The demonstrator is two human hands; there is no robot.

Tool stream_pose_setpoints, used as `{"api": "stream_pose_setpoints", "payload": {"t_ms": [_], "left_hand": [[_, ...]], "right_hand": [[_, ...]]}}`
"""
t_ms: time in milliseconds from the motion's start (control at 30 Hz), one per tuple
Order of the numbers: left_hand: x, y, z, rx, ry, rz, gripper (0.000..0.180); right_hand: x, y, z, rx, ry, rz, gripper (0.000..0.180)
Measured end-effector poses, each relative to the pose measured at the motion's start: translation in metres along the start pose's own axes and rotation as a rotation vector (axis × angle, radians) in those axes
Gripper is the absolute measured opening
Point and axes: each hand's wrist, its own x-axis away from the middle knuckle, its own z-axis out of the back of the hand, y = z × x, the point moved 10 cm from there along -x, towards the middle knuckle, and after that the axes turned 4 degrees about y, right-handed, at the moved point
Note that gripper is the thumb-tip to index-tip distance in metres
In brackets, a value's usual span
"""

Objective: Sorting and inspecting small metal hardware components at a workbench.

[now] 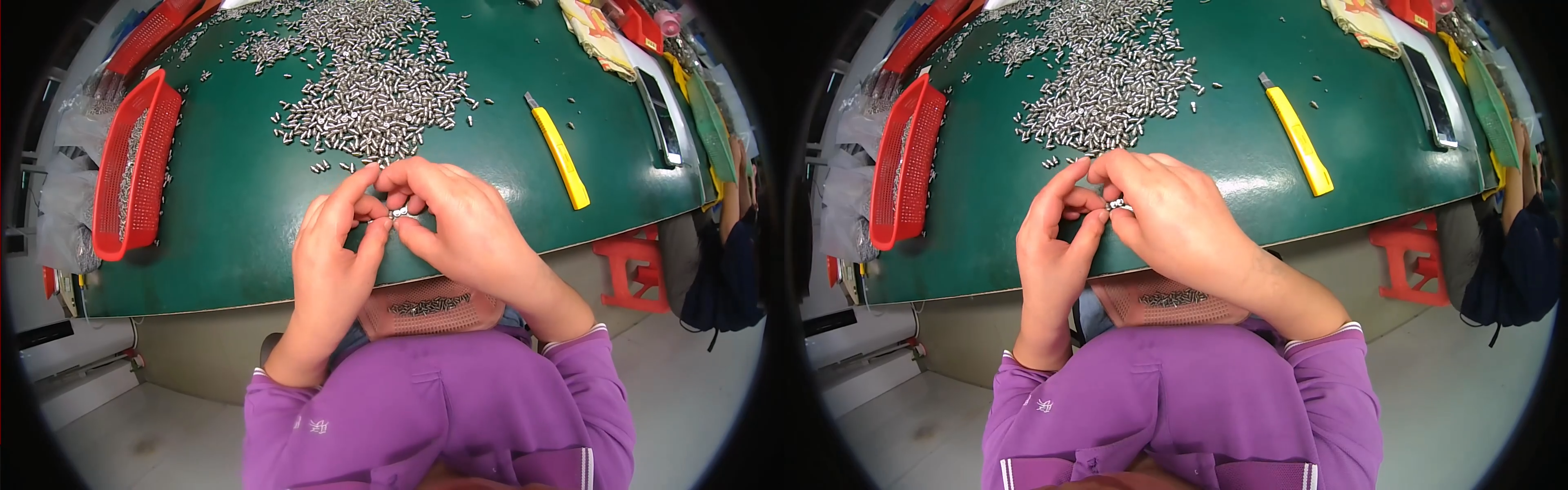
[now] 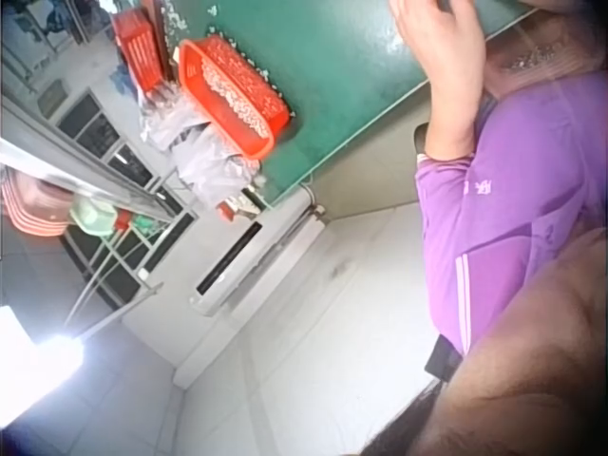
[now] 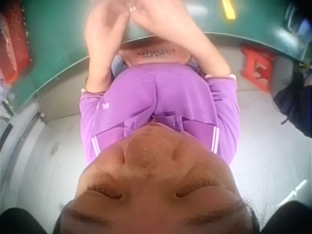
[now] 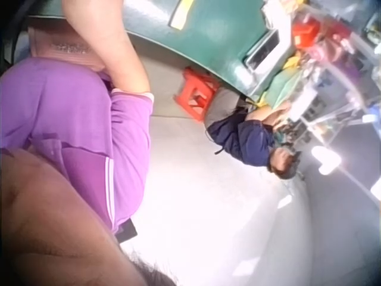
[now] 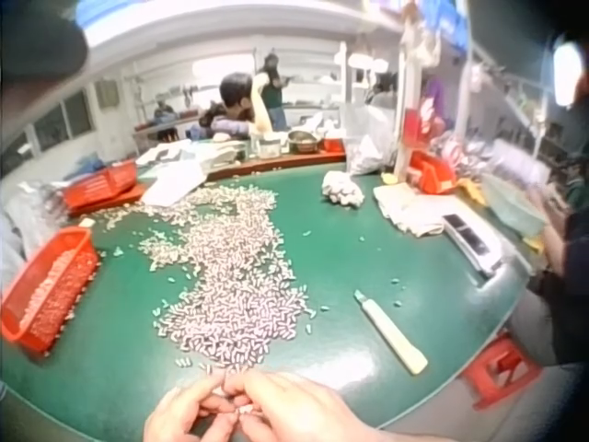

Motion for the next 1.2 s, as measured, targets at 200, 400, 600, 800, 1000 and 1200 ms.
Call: {"api": "stream_pose_setpoints", "payload": {"t_ms": [200,400,600,800,1000,1200], "left_hand": [[0.007,0.012,0.007,-0.125,0.045,-0.149,0.055],[0.014,0.013,0.012,-0.166,0.073,-0.135,0.062],[0.001,0.003,0.01,-0.124,0.087,-0.019,0.073],[-0.013,0.007,-0.001,-0.14,0.055,-0.086,0.069],[-0.015,0.011,-0.008,-0.102,0.027,-0.134,0.069],[-0.009,0.007,-0.008,-0.023,-0.019,-0.066,0.071]], "right_hand": [[0.004,-0.015,-0.003,0.09,0.013,0.111,0.022],[0.009,-0.026,-0.003,0.2,0.084,0.213,0.016],[0.024,-0.03,0.004,0.185,-0.044,0.176,0.013],[0.018,-0.026,0.012,-0.024,-0.191,0.057,0.021],[-0.005,-0.008,0.016,0.226,0.043,0.106,0.016],[-0.002,-0.008,0.012,0.256,0.044,0.106,0.006]]}}
